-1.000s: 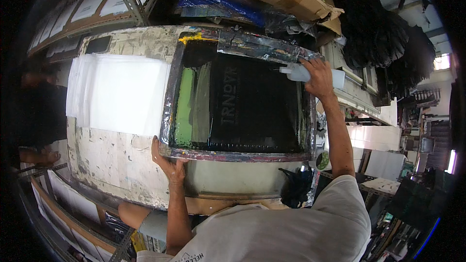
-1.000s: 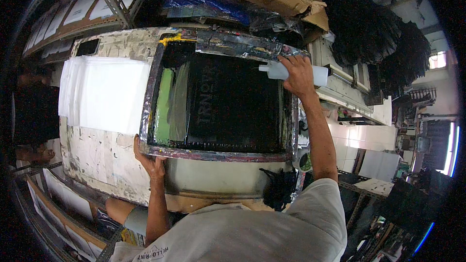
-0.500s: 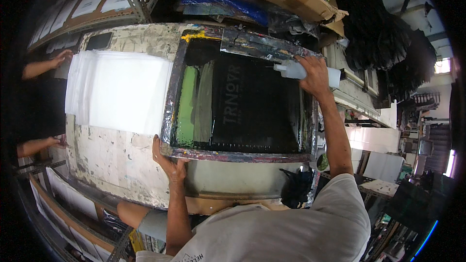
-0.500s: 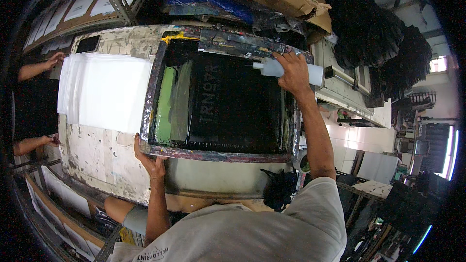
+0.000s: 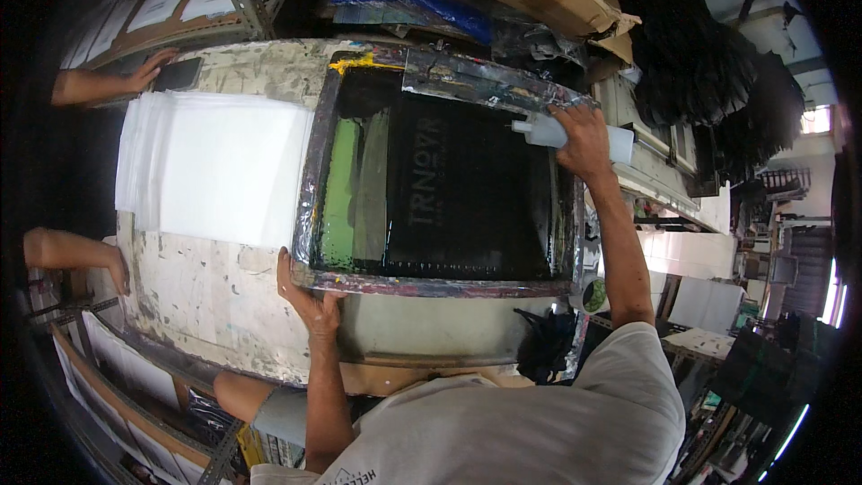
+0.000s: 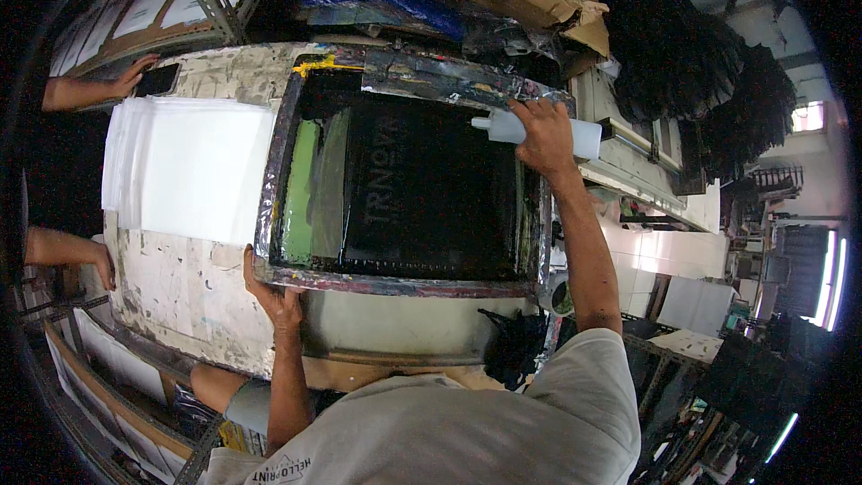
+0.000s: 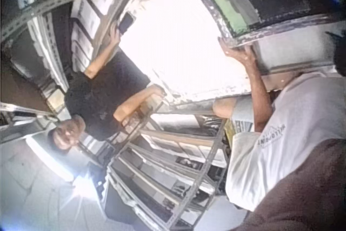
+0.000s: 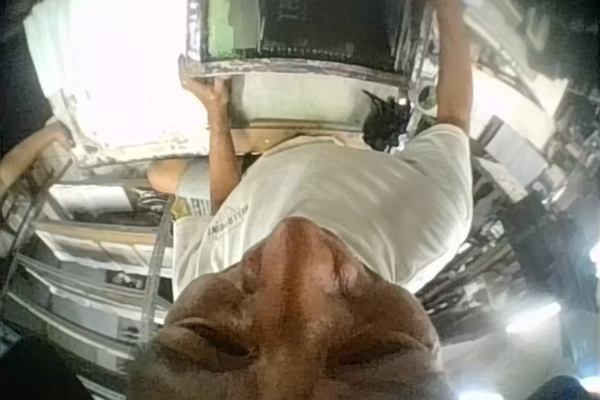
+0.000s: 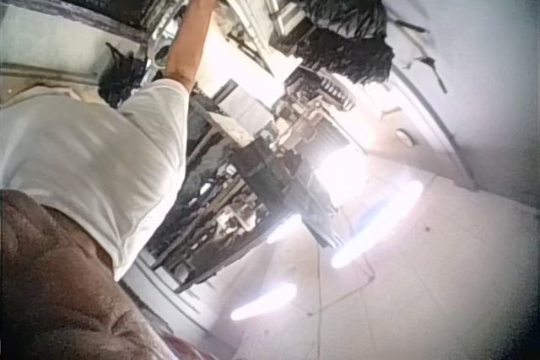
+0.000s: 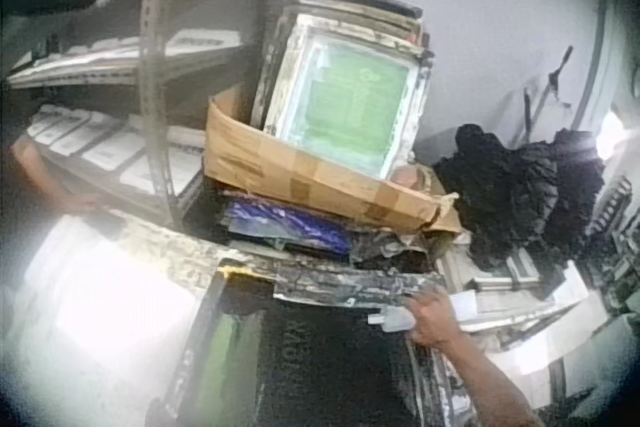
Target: The person screen prints a design onto white papers using a screen frame and a squeegee, repeating the process for several sheets while an assistant helps move the finished papers.
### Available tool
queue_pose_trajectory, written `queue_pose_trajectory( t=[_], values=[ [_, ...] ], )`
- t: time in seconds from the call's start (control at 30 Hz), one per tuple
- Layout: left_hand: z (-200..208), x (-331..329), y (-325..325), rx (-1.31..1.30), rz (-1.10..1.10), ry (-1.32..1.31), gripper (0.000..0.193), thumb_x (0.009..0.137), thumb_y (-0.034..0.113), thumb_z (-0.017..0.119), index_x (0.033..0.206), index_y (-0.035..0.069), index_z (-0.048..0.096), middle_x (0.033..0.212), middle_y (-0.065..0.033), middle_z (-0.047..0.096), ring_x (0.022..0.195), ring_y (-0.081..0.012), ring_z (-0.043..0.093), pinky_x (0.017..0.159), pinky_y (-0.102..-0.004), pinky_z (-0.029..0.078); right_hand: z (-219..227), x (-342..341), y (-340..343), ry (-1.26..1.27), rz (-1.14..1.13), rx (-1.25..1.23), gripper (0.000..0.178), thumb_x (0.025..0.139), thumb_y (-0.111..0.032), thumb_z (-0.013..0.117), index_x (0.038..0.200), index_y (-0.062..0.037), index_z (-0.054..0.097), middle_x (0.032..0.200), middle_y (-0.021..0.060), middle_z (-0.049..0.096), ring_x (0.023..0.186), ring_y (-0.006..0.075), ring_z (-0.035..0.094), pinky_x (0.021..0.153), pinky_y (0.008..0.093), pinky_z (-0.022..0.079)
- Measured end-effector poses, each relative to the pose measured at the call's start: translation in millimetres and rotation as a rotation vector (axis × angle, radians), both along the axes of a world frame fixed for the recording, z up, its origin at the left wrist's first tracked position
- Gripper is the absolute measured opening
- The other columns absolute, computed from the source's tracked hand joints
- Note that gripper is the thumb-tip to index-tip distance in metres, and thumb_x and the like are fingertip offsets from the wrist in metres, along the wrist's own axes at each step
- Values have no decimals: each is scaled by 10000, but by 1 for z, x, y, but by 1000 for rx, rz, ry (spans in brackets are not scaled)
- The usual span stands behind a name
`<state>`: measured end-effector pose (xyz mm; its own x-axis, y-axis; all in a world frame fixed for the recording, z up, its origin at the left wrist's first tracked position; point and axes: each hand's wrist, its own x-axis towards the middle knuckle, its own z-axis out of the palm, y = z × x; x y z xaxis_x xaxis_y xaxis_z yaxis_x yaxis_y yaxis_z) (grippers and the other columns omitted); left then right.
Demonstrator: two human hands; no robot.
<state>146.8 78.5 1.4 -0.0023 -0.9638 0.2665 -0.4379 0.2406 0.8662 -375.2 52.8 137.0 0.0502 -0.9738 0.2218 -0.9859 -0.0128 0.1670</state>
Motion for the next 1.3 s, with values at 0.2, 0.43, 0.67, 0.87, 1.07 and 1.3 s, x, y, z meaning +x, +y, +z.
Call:
queue_pose_trajectory(
  t=[0.2, 0.43, 0.67, 0.87, 1.07, 1.3],
  values=[
    [0, 2, -1, 5, -15, -13, 1162, 784, 736, 703, 1532, -43, 273, 1537, -274, 316, 1409, -405, 323, 1173, -521, 273, 0, 13, -10, -33, 32, -5, 685, 564, -24, 689, 1247, -66, 663, 980, 101, 669, 936, 286, 597, 812, 417, 408],
    [-4, 3, -1, -27, -14, -18, 1150, 799, 676, 748, 1534, -68, 269, 1491, -229, 368, 1394, -353, 373, 1179, -494, 283, -2, 17, -18, 8, 38, 1, 681, 569, -15, 685, 1248, -70, 664, 968, 99, 665, 929, 281, 595, 808, 406, 410],
    [-1, -1, 0, 15, -5, 56, 1148, 790, 689, 741, 1535, -49, 276, 1550, -260, 319, 1405, -390, 327, 1171, -505, 273, 6, 9, -1, -27, 14, 11, 667, 582, -13, 687, 1246, -70, 662, 996, 106, 673, 965, 287, 604, 818, 404, 412],
    [3, -2, 0, 9, -8, 22, 1125, 797, 648, 762, 1534, -50, 276, 1546, -255, 325, 1404, -390, 329, 1169, -501, 272, 7, -10, 20, -41, -45, 16, 659, 589, -9, 683, 1244, -76, 660, 1015, 112, 674, 988, 298, 608, 847, 414, 420],
    [-7, 0, -2, -11, -15, 92, 1149, 792, 671, 747, 1531, -66, 267, 1515, -255, 338, 1390, -389, 352, 1171, -501, 287, 13, -26, 36, -158, -140, -63, 618, 599, 9, 677, 1214, -52, 658, 1069, 144, 688, 1043, 342, 615, 883, 431, 428],
    [-4, -2, -5, 28, -52, 130, 1182, 802, 701, 725, 1527, -96, 238, 1444, -230, 354, 1365, -335, 388, 1154, -487, 336, 8, -75, 56, -543, -327, -222, 668, 595, -121, 914, 1195, -20, 639, 1047, 195, 711, 1001, 396, 672, 880, 448, 513]
  ],
)
